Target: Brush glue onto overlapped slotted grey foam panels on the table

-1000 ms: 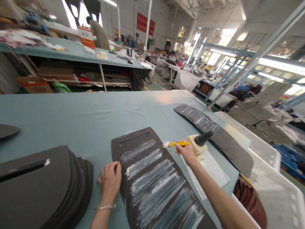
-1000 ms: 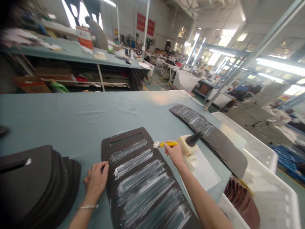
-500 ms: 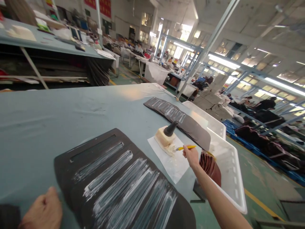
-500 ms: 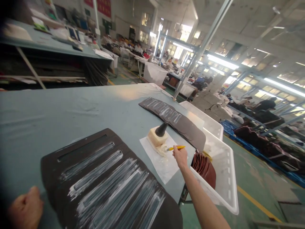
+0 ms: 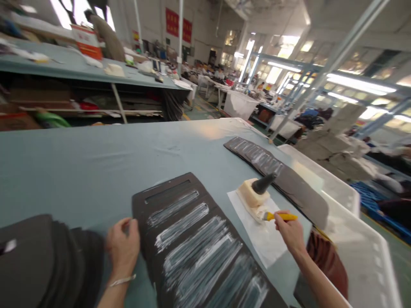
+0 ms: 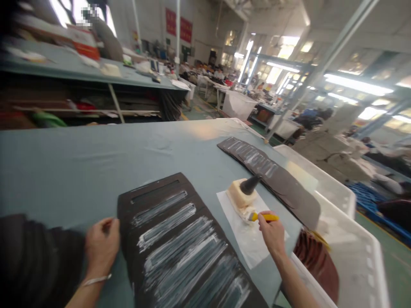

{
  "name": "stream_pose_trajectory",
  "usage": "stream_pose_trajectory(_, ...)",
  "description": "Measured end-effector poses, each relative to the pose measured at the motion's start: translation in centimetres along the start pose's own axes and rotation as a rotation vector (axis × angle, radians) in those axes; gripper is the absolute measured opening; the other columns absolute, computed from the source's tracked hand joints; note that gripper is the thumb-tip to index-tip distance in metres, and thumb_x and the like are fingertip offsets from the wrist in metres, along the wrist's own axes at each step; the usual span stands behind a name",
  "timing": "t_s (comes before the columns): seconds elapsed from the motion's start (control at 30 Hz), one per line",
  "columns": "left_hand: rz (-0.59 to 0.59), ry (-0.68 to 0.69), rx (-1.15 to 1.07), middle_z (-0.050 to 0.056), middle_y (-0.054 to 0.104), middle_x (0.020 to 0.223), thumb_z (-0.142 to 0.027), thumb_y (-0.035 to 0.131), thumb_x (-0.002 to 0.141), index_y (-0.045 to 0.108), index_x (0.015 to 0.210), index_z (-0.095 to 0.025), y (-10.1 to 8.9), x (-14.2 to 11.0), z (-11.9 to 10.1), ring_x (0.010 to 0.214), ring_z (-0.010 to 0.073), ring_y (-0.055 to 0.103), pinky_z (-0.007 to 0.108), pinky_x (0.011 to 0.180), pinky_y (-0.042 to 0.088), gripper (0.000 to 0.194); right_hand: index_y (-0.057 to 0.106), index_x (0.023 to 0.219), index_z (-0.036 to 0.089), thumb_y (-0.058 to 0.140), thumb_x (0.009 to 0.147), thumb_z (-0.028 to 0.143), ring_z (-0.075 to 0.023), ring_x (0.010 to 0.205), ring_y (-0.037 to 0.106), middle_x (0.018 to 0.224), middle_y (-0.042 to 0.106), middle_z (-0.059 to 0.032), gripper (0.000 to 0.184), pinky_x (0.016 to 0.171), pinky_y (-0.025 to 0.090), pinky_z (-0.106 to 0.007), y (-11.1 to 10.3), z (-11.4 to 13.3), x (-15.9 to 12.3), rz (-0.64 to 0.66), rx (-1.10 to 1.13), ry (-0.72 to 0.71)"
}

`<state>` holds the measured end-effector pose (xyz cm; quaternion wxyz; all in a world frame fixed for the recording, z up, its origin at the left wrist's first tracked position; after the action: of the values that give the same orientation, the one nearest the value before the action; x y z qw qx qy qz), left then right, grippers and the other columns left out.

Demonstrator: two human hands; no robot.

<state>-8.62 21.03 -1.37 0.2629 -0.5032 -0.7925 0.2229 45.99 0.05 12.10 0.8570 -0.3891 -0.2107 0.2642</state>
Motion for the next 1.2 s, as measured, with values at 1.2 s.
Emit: stream_pose_trajectory(1.2,0.049,0.241,0.296,0.007,0.061,0.113,-0.021,0.044,0.084,0.057,0.102,-0.022,1.8,2.5,-3.0,0.11,0.025,0.049,0.04,0.09,0.034,0.022,0.065,0.082,0.024,0.051,0.079,0.031,-0.0115,0.058,0.053,0.065,0.062,0.0034,0.016,0.058,0.036,-0.02,32.4,33.3,-9.3,0.556,0.201,-0.769)
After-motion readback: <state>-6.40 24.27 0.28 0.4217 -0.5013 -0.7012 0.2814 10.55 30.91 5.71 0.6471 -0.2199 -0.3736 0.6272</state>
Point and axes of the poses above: each hand's wrist, its own x-axis towards the middle knuckle, its own y-axis out of the palm, z = x × y, the point moved 8 cm from there along x, towards the middle knuckle
